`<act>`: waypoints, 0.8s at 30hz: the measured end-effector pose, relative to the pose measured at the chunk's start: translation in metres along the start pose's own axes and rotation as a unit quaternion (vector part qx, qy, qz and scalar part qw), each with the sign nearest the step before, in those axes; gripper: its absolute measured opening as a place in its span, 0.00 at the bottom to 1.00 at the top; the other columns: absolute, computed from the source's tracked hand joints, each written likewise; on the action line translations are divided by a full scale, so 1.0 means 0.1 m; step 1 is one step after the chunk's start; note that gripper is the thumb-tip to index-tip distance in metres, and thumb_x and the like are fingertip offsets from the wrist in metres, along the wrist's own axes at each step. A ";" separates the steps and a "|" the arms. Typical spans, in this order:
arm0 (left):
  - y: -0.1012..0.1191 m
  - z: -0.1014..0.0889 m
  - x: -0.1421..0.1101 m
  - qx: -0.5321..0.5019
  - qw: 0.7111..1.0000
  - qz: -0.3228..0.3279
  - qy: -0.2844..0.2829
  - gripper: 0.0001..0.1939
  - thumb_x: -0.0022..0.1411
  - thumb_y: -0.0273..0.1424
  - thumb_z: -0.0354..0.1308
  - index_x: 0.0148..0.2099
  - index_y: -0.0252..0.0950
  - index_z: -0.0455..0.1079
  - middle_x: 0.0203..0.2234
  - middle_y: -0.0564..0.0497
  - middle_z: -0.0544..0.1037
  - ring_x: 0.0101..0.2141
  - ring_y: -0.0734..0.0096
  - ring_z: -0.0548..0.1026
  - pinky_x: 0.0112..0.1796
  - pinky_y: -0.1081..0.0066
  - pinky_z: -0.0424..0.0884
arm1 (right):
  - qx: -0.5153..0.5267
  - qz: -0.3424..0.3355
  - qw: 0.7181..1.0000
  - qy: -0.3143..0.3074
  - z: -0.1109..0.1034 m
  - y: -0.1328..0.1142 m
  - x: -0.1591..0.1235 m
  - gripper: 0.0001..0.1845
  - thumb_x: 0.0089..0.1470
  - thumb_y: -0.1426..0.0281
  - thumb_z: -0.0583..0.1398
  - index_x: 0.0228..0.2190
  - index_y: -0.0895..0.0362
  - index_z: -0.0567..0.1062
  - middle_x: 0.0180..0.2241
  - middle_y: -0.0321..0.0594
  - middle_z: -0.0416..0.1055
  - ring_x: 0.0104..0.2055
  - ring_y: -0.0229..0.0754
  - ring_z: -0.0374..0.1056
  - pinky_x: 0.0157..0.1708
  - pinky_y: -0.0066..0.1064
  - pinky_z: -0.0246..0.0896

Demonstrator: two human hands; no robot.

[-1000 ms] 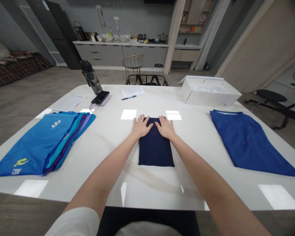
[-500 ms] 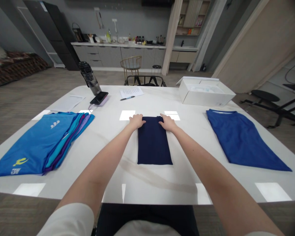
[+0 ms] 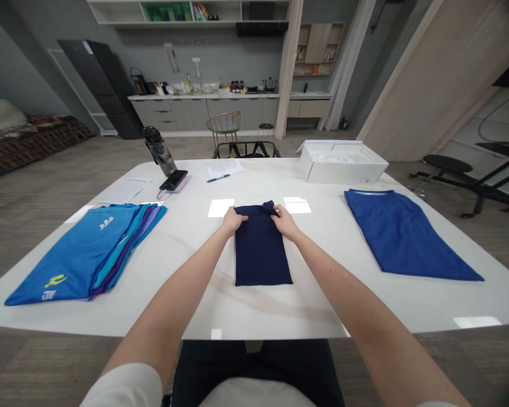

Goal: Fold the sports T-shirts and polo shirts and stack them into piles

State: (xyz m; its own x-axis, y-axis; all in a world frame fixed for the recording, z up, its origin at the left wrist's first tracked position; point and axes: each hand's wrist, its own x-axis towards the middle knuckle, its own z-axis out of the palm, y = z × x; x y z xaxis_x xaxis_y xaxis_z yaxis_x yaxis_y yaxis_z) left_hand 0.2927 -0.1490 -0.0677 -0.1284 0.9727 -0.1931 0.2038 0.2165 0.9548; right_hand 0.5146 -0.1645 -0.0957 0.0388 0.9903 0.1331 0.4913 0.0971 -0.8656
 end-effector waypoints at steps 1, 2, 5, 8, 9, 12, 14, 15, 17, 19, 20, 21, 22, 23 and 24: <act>0.02 0.01 -0.04 -0.061 0.998 -0.013 -0.012 0.27 0.42 0.25 0.73 0.47 0.32 0.74 0.40 0.41 0.82 0.44 0.52 0.80 0.47 0.58 0.75 | 0.029 -0.003 1.000 0.009 -0.02 -0.02 -0.04 0.10 0.53 0.67 0.58 0.40 0.52 0.70 0.26 0.32 0.69 0.28 0.42 0.64 0.31 0.30 0.61; 0.05 0.02 -0.08 -0.113 0.993 -0.026 -0.030 0.22 0.41 0.25 0.73 0.42 0.31 0.76 0.37 0.41 0.82 0.42 0.51 0.81 0.47 0.58 0.75 | 0.056 -0.009 0.998 0.019 -0.04 -0.05 -0.08 0.11 0.53 0.66 0.58 0.40 0.52 0.69 0.26 0.32 0.69 0.28 0.42 0.64 0.30 0.30 0.61; 0.20 0.03 -0.23 -0.224 0.970 -0.038 -0.084 0.17 0.40 0.26 0.74 0.36 0.30 0.78 0.34 0.41 0.83 0.40 0.53 0.81 0.47 0.57 0.77 | 0.125 -0.024 0.990 0.052 -0.17 -0.17 -0.20 0.14 0.53 0.60 0.60 0.41 0.52 0.69 0.27 0.33 0.70 0.28 0.42 0.64 0.29 0.30 0.60; 0.40 0.10 -0.38 -0.287 0.952 0.000 -0.110 0.19 0.41 0.28 0.75 0.38 0.30 0.78 0.35 0.41 0.83 0.39 0.56 0.82 0.49 0.58 0.76 | 0.163 -0.039 0.982 0.087 -0.38 -0.30 -0.32 0.18 0.54 0.55 0.60 0.42 0.53 0.69 0.28 0.34 0.71 0.28 0.42 0.65 0.29 0.31 0.61; 0.47 0.15 -0.43 -0.298 0.947 0.017 -0.115 0.20 0.42 0.29 0.75 0.39 0.31 0.77 0.35 0.42 0.83 0.39 0.57 0.82 0.49 0.59 0.76 | 0.166 -0.047 0.980 0.100 -0.47 -0.34 -0.37 0.19 0.54 0.54 0.60 0.42 0.53 0.69 0.28 0.35 0.71 0.29 0.42 0.65 0.29 0.31 0.61; 0.70 0.37 -0.56 -0.291 0.945 0.066 -0.136 0.20 0.46 0.32 0.73 0.41 0.32 0.76 0.36 0.44 0.83 0.38 0.61 0.80 0.46 0.62 0.76 | 0.143 -0.084 0.975 0.151 -0.76 -0.45 -0.52 0.19 0.56 0.54 0.59 0.43 0.54 0.71 0.30 0.37 0.72 0.30 0.43 0.65 0.32 0.33 0.61; 0.85 0.57 -0.64 -0.248 0.952 0.112 -0.144 0.18 0.48 0.32 0.71 0.42 0.34 0.73 0.34 0.48 0.81 0.35 0.65 0.79 0.42 0.65 0.75 | 0.107 -0.105 0.971 0.186 -0.98 -0.49 -0.64 0.19 0.59 0.55 0.58 0.44 0.55 0.72 0.32 0.38 0.73 0.32 0.43 0.65 0.35 0.33 0.62; 0.93 0.69 -0.70 -0.211 0.956 0.144 -0.144 0.16 0.51 0.32 0.69 0.42 0.36 0.72 0.32 0.51 0.80 0.33 0.67 0.77 0.40 0.67 0.74 | 0.085 -0.108 0.970 0.202 -1.10 -0.50 -0.71 0.19 0.60 0.55 0.57 0.45 0.55 0.73 0.33 0.39 0.73 0.33 0.43 0.65 0.36 0.34 0.62; 1.07 0.93 -0.83 -0.111 0.958 0.227 -0.138 0.12 0.56 0.31 0.65 0.43 0.39 0.70 0.29 0.55 0.77 0.31 0.69 0.75 0.38 0.69 0.71 | 0.038 -0.096 0.968 0.228 -1.34 -0.50 -0.87 0.20 0.62 0.56 0.54 0.48 0.55 0.72 0.34 0.40 0.73 0.34 0.44 0.66 0.38 0.34 0.63; 1.22 1.16 -1.00 -0.008 0.942 0.309 -0.130 0.08 0.62 0.30 0.60 0.44 0.41 0.69 0.28 0.56 0.75 0.31 0.70 0.73 0.39 0.71 0.69 | -0.011 -0.068 0.966 0.250 -1.62 -0.49 -1.06 0.20 0.65 0.57 0.52 0.51 0.54 0.71 0.36 0.41 0.73 0.36 0.46 0.68 0.41 0.34 0.63; 1.30 1.28 -1.09 0.027 0.931 0.342 -0.126 0.07 0.64 0.31 0.58 0.45 0.42 0.69 0.29 0.56 0.74 0.32 0.69 0.73 0.40 0.71 0.68 | -0.034 -0.055 0.963 0.263 -1.78 -0.49 -1.15 0.20 0.66 0.58 0.50 0.53 0.54 0.70 0.38 0.42 0.73 0.38 0.47 0.69 0.42 0.35 0.64; 1.38 1.40 -1.18 0.046 0.921 0.366 -0.126 0.07 0.66 0.31 0.57 0.46 0.42 0.68 0.29 0.56 0.74 0.32 0.69 0.73 0.40 0.71 0.68 | -0.056 -0.045 0.958 0.279 -1.94 -0.49 -1.24 0.21 0.66 0.59 0.49 0.54 0.54 0.69 0.40 0.43 0.73 0.41 0.48 0.69 0.43 0.35 0.64; 1.46 1.53 -1.26 0.049 0.913 0.384 -0.130 0.07 0.67 0.31 0.56 0.47 0.42 0.68 0.30 0.55 0.74 0.33 0.69 0.73 0.41 0.71 0.68 | -0.076 -0.038 0.951 0.297 -2.12 -0.49 -1.33 0.22 0.67 0.59 0.48 0.56 0.54 0.68 0.42 0.44 0.73 0.43 0.49 0.70 0.45 0.36 0.64; 1.54 1.68 -1.33 0.038 0.907 0.396 -0.137 0.07 0.67 0.31 0.55 0.47 0.42 0.67 0.31 0.55 0.74 0.33 0.69 0.73 0.42 0.71 0.68 | -0.094 -0.035 0.943 0.316 -2.31 -0.48 -1.40 0.22 0.67 0.60 0.47 0.57 0.54 0.68 0.44 0.45 0.73 0.45 0.50 0.70 0.47 0.36 0.64; 1.62 1.83 -1.39 0.018 0.903 0.404 -0.145 0.06 0.67 0.30 0.55 0.47 0.41 0.67 0.32 0.55 0.74 0.35 0.69 0.73 0.43 0.71 0.68 | -0.111 -0.034 0.936 0.333 -2.51 -0.48 -1.46 0.22 0.68 0.60 0.47 0.57 0.53 0.68 0.45 0.45 0.73 0.47 0.51 0.69 0.48 0.37 0.64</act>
State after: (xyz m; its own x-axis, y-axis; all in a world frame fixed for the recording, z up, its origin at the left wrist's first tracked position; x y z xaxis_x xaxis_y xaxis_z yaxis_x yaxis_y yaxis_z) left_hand 0.5213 -0.2338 0.0726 0.3347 0.7940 0.5074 0.1487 -0.5762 0.8036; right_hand 0.7037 -0.3381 0.0476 0.4978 0.6945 0.5195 0.6783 0.0615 -0.7322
